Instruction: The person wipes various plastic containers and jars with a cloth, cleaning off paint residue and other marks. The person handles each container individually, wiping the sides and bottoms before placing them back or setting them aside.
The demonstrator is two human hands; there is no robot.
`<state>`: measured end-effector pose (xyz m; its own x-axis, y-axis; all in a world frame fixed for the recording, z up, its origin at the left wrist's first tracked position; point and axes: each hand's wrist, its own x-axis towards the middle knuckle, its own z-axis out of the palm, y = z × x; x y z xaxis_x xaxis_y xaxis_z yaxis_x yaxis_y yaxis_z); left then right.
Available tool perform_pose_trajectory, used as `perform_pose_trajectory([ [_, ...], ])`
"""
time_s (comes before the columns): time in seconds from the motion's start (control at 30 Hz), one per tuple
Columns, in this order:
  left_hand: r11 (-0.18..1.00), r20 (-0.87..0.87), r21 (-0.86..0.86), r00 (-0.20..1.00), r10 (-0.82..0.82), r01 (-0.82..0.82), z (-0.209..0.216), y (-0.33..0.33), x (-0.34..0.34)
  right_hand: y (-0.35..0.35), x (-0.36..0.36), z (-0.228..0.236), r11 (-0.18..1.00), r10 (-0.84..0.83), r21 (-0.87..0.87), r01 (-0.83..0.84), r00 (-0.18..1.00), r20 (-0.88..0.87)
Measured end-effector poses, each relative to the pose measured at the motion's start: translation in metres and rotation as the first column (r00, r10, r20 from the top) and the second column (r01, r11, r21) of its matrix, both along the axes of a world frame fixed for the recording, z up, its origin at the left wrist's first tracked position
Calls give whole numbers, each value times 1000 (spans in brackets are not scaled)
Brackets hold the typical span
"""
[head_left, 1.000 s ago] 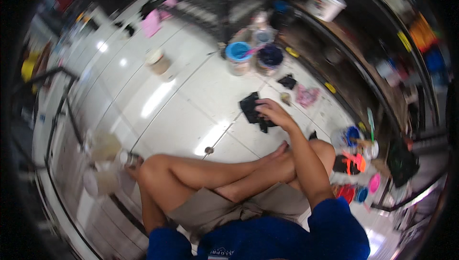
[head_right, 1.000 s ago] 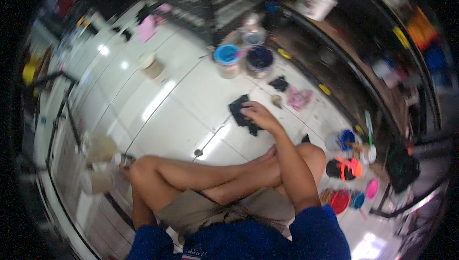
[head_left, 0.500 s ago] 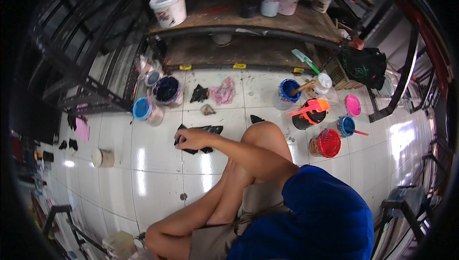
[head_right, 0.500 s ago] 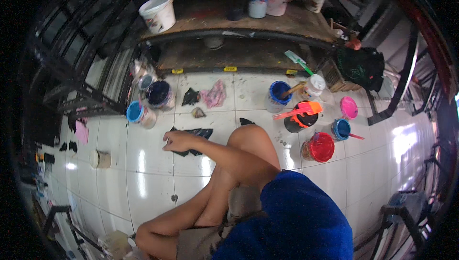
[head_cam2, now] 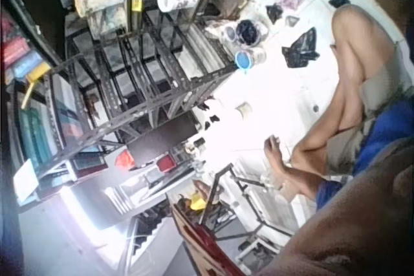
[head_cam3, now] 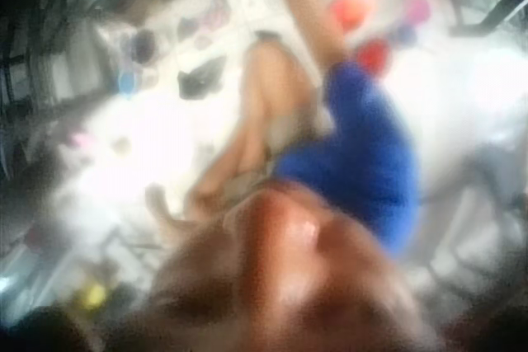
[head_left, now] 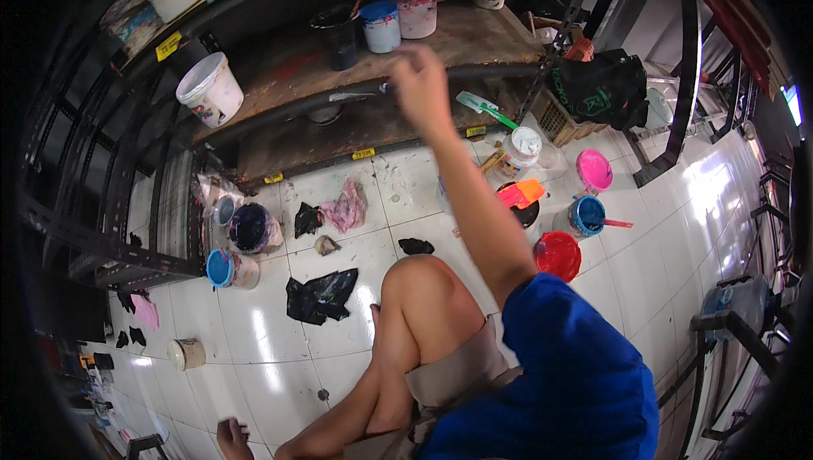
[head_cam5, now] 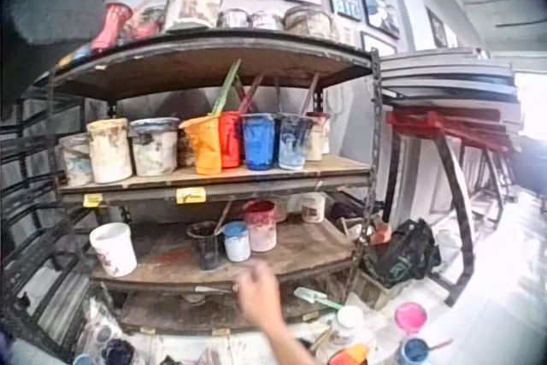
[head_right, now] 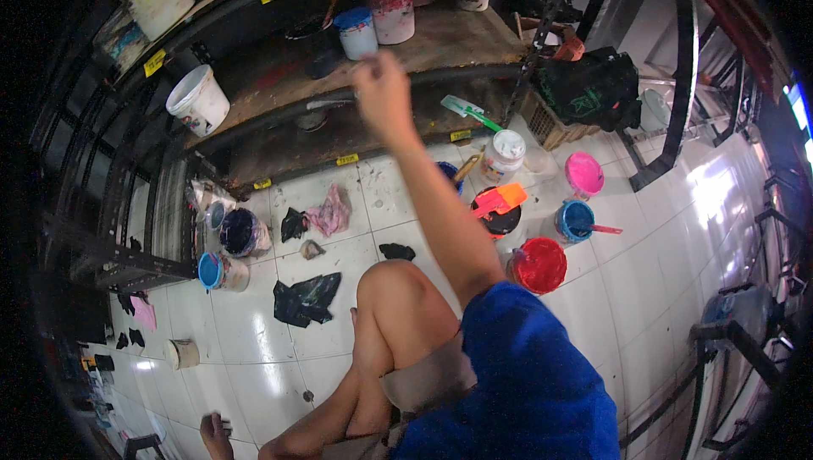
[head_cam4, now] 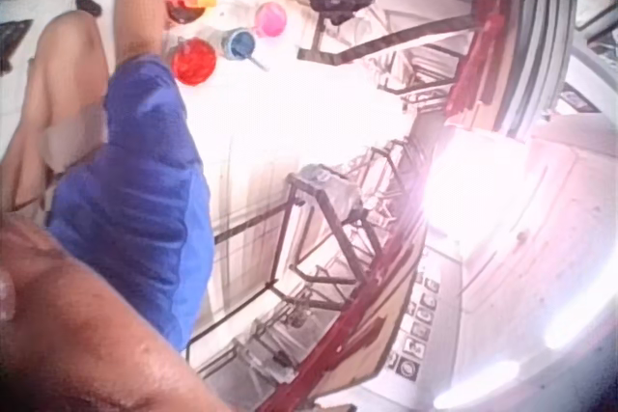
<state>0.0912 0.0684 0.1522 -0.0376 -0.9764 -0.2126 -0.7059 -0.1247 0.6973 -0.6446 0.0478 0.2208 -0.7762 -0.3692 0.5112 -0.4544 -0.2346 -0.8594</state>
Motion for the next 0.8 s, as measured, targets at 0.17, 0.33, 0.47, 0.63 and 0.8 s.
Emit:
perform_pose_trajectory([
  [0.17, 860, 63, -38, 860, -507, 509, 16, -44, -219, 7, -184, 10, 764, -518, 206, 611, 772, -368],
  [0.33, 691, 46, -196, 711, -702, 696, -43, -91, -340, 5, -291, 19, 543, -495, 394, 742, 661, -563],
  [0.47, 686, 205, -432, 805, -557, 585, -125, -128, -341, -15, -336, 18, 417, -555, 388, 822, 568, -607],
  [0.63, 874, 147, -388, 956, -254, 292, -168, -146, -285, -37, -391, 25, 330, -616, 551, 766, 617, -489],
  [0.8, 876, 211, -446, 973, -97, 184, -205, -163, -201, -21, -470, 0, 355, -438, 490, 796, 605, -665],
])
